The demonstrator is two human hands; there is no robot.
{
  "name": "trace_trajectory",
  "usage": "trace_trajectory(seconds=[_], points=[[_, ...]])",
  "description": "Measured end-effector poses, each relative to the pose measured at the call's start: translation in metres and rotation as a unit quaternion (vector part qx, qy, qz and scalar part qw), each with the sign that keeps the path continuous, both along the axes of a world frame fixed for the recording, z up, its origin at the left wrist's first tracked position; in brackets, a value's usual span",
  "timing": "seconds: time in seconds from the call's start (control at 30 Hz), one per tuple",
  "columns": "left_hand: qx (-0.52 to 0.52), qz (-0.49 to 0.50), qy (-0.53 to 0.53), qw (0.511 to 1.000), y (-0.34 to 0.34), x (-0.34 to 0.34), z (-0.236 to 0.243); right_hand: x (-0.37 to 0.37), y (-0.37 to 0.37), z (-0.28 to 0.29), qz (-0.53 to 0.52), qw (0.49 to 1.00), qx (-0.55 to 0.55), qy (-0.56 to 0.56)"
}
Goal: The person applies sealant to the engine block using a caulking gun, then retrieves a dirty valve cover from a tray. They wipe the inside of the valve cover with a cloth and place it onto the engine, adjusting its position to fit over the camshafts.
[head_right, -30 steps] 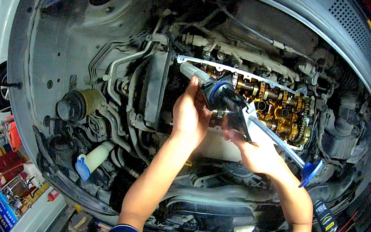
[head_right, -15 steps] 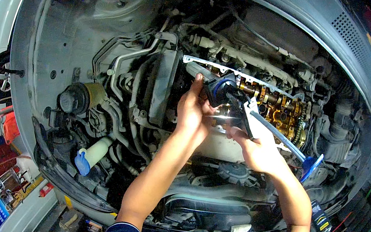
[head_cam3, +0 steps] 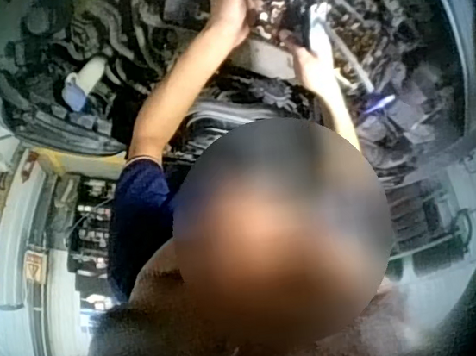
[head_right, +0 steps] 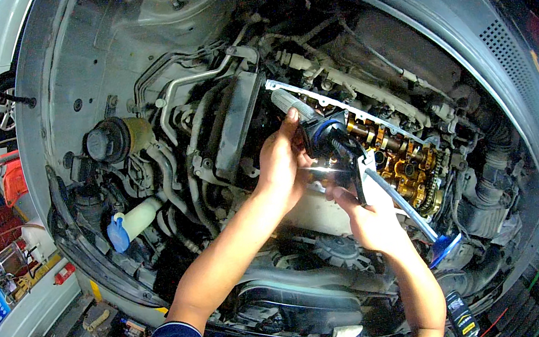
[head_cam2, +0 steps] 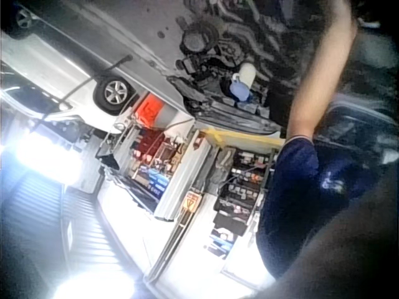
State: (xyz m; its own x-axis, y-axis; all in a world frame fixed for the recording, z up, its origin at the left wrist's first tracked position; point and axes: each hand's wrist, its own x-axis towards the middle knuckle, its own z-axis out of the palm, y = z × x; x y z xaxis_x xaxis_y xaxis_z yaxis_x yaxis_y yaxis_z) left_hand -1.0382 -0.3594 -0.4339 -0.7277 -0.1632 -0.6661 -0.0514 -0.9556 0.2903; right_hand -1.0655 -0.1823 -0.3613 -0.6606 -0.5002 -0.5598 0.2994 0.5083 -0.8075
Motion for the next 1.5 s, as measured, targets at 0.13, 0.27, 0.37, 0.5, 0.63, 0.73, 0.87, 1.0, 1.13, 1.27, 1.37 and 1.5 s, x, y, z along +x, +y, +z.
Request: trace_trajectory(seconds=[0.13, 0.27, 0.37, 0.5, 0.63, 0.73, 0.87, 1.0, 1.13, 1.27, 1.37, 1.5], points=[[-0.017, 0.007, 0.006, 1.0, 0.005, -0.003, -0.003, 0.003, 0.005, -0.006, -0.013, 1.0, -0.019, -0.004], [-0.054, -0.033, 0.017, 0.998, 0.004, 0.003, -0.005, 0.01, 0.005, -0.007, -0.038, 0.997, -0.063, -0.015], [-0.067, -0.039, 0.034, 0.996, 0.007, 0.009, -0.01, 0.018, 0.016, -0.013, -0.03, 0.998, -0.038, -0.028], [-0.108, -0.05, 0.026, 0.993, 0.013, 0.011, 0.006, 0.044, 0.031, -0.024, -0.073, 0.996, -0.041, -0.032], [-0.136, -0.081, 0.023, 0.987, 0.022, 0.017, 0.043, 0.064, 0.037, -0.018, -0.097, 0.984, -0.149, 0.002], [-0.201, -0.091, 0.018, 0.975, 0.024, 0.028, 0.047, 0.078, 0.05, -0.013, 0.0, 0.998, -0.015, 0.062], [-0.21, -0.134, 0.062, 0.966, 0.031, 0.043, 0.069, 0.107, 0.039, 0.016, -0.072, 0.975, -0.086, 0.191], [-0.205, -0.225, 0.079, 0.949, 0.062, 0.042, 0.112, 0.13, 0.051, 0.043, -0.109, 0.951, -0.209, 0.2], [-0.187, -0.284, 0.085, 0.936, 0.097, 0.039, 0.123, 0.15, 0.075, 0.053, -0.153, 0.945, -0.178, 0.227], [-0.117, -0.354, 0.12, 0.92, 0.128, 0.025, 0.122, 0.162, 0.097, 0.046, -0.209, 0.925, -0.136, 0.287], [-0.205, -0.337, 0.064, 0.917, 0.169, 0.012, 0.12, 0.157, 0.115, 0.047, -0.26, 0.892, -0.124, 0.35], [-0.191, -0.454, 0.096, 0.865, 0.18, -0.017, 0.095, 0.144, 0.135, 0.038, -0.275, 0.906, -0.11, 0.304]])
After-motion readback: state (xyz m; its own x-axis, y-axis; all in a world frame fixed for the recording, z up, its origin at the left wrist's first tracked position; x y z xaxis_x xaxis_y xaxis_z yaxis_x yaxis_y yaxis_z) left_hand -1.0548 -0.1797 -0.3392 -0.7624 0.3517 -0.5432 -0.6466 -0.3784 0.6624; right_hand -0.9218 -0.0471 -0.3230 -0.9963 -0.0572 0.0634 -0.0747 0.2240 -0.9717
